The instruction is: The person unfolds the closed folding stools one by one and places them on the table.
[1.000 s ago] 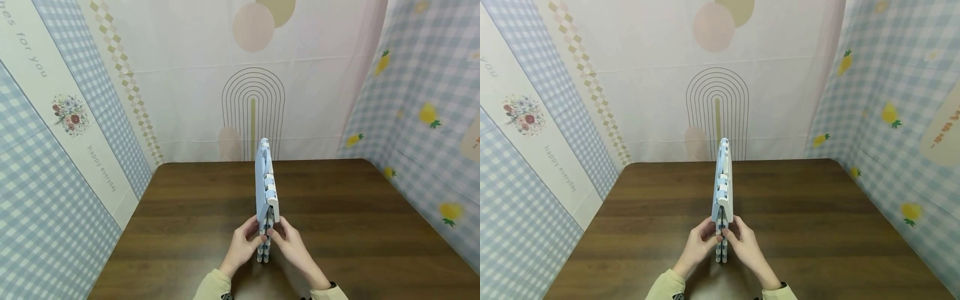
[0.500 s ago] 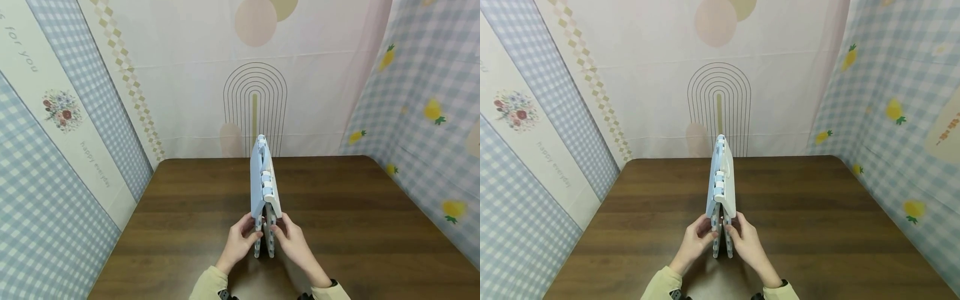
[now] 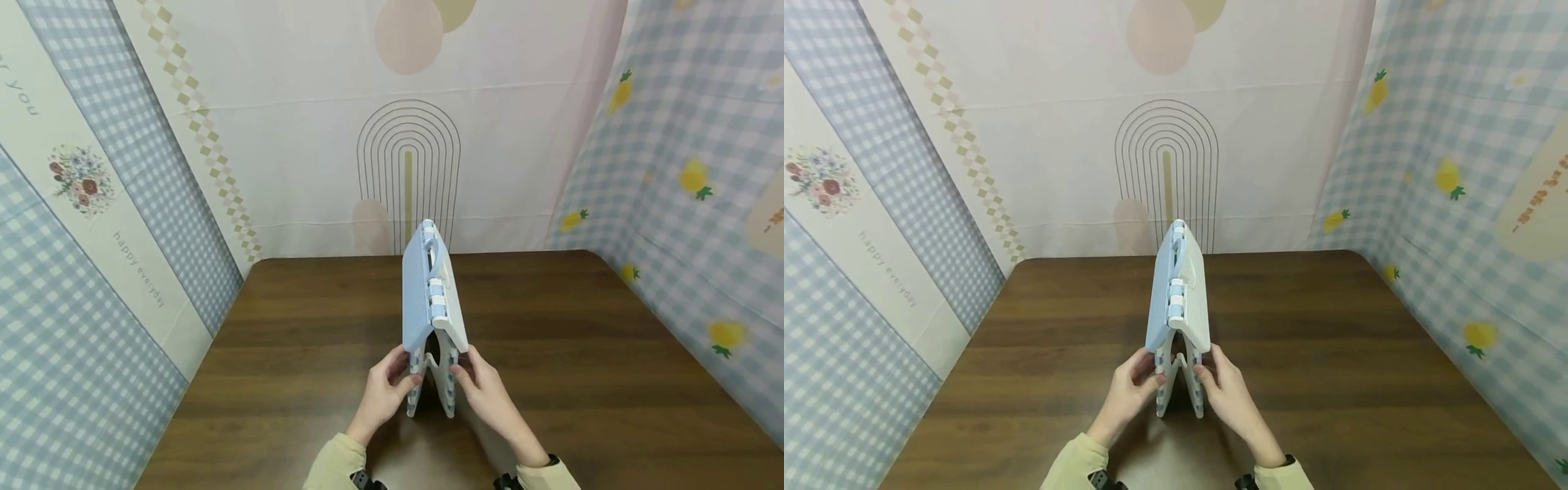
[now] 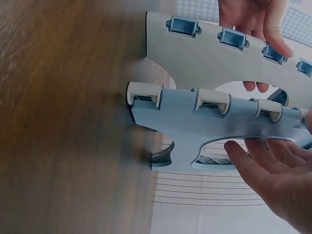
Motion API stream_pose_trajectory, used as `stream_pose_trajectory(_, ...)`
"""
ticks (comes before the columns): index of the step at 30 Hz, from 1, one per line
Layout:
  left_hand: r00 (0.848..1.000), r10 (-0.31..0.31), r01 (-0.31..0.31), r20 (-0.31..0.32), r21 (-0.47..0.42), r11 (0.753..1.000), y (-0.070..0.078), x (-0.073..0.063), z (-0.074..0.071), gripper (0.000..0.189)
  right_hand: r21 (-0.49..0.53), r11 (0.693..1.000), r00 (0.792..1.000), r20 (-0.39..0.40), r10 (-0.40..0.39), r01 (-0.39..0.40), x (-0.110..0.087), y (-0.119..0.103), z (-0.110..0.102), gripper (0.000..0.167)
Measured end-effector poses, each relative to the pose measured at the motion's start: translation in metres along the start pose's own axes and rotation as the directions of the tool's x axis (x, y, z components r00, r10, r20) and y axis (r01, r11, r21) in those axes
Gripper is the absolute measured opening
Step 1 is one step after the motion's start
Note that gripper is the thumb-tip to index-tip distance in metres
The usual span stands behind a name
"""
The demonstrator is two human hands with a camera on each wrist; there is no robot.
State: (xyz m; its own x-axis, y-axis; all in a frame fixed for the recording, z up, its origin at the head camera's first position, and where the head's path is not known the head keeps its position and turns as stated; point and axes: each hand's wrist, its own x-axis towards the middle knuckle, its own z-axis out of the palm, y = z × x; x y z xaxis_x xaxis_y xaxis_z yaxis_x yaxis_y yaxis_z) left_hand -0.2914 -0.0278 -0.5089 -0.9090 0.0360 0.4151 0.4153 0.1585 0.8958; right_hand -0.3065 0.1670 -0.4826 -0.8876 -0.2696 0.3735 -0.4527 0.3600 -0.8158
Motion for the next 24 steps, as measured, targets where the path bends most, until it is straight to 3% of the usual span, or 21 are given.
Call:
stream_pose_trajectory(8, 0.999, -0.043, 0.043, -0.016, -0.002, 0.999, 0.002, -0.005, -0.008, 0.050, 0.032, 0.999, 1.000, 0.012, -0.009, 0.009, -0.003, -0.006, 0.009, 0.029)
stream_pose_trajectory(24, 0.999, -0.027, 0.027, 0.027, 0.000, 1.000, 0.000, -0.017, -0.016, 0.052, -0.016, 0.999, 0.999, -0.005, -0.032, 0.032, -0.016, -0.011, 0.020, 0.034)
